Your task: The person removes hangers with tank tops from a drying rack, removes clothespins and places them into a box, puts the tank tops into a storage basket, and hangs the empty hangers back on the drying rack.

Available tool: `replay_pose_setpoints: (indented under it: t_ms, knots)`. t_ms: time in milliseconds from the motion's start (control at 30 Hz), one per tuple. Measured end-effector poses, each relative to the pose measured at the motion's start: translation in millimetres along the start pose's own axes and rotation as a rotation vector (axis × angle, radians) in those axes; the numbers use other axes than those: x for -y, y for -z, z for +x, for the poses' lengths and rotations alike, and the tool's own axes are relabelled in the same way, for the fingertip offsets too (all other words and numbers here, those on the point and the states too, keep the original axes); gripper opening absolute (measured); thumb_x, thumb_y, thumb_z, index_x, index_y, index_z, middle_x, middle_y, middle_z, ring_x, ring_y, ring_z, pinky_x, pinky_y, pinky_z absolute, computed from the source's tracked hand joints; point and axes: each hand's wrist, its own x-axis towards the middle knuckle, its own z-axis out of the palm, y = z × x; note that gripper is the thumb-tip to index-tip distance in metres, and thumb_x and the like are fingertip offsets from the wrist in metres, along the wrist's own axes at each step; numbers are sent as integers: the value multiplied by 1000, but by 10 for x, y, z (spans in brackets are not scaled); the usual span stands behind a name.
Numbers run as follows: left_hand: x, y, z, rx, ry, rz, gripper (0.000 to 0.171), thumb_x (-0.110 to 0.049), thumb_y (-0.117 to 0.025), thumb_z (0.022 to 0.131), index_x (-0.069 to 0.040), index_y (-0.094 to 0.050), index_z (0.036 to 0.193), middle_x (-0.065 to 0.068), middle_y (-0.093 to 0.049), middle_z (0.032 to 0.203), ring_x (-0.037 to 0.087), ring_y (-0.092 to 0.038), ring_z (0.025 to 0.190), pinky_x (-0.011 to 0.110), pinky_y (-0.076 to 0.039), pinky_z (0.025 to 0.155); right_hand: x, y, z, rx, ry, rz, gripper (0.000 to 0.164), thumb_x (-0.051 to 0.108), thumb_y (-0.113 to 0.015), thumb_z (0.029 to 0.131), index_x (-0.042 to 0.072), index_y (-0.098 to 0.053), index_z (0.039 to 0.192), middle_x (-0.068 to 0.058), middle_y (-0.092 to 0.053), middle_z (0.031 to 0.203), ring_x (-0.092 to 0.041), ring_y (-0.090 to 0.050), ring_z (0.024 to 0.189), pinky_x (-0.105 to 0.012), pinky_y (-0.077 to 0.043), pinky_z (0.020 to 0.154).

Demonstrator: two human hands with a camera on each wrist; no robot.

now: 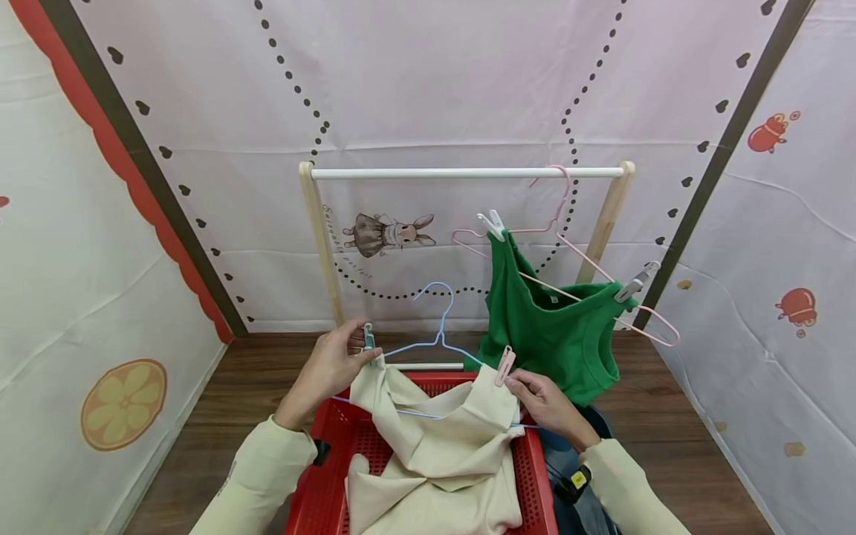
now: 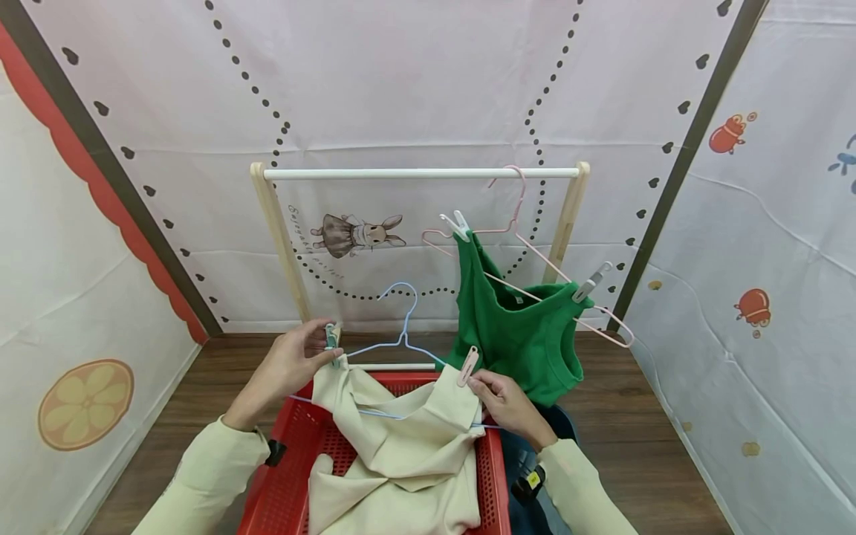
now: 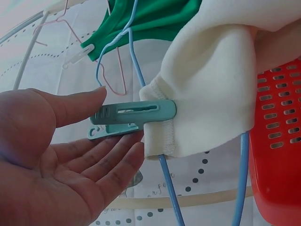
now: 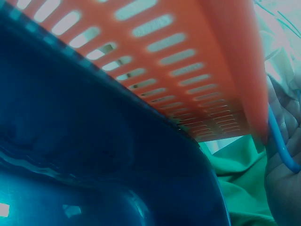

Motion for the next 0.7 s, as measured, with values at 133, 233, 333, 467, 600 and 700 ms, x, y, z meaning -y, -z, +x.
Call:
replay_pose_setpoints:
  t_ms: [133, 233, 333, 467, 600, 700]
  knots:
    - [9, 6, -9, 2, 4, -15, 49, -12, -73, 90, 1, -54, 134, 19, -67, 113, 36, -66, 104, 50, -53, 91, 2, -7, -2, -6, 9, -9, 21, 10, -44, 106, 0, -63, 111, -8, -64, 86, -10, -60, 64, -30, -55, 58]
    - [10, 16, -18, 0, 3, -23, 47, -12, -75, 89, 0, -56, 130, 18, -68, 112, 35, -67, 104, 49, -53, 91, -12, -9, -2, -10, 14, -19, 21, 9, -45, 106, 1, -63, 110, -5, -63, 83, -12, -59, 63, -30, -54, 57]
    - [10, 24, -29, 2, 0, -31, 44, -12, -76, 88, -1, -58, 126, 16, -69, 110, 36, -67, 103, 49, -53, 91, -23, -9, -3, -11, 16, -27, 21, 10, -45, 106, 1, -64, 109, -4, -62, 81, -14, -59, 63, -30, -54, 57]
    - [20, 25, -37, 0, -3, -33, 42, -11, -77, 86, -2, -61, 124, 14, -70, 107, 35, -68, 102, 49, -54, 90, -33, -6, -3, -5, 19, -24, 21, 10, -46, 106, 2, -64, 110, -4, -62, 81, -13, -59, 63, -30, -54, 57]
    - [28, 25, -40, -18, -21, -26, 42, -10, -79, 84, -3, -62, 122, 13, -71, 104, 33, -70, 98, 48, -56, 87, -46, 0, 4, 5, 28, -16, 20, 9, -45, 106, 1, -63, 110, -7, -62, 82, -13, -59, 63, -31, -54, 57]
    - [28, 24, -43, -37, -36, -12, 39, -11, -80, 83, -4, -65, 118, 13, -73, 102, 32, -70, 95, 48, -56, 85, -48, 5, 10, 15, 32, -7, 20, 9, -45, 106, 0, -63, 110, -8, -63, 83, -12, -59, 63, -32, -55, 57]
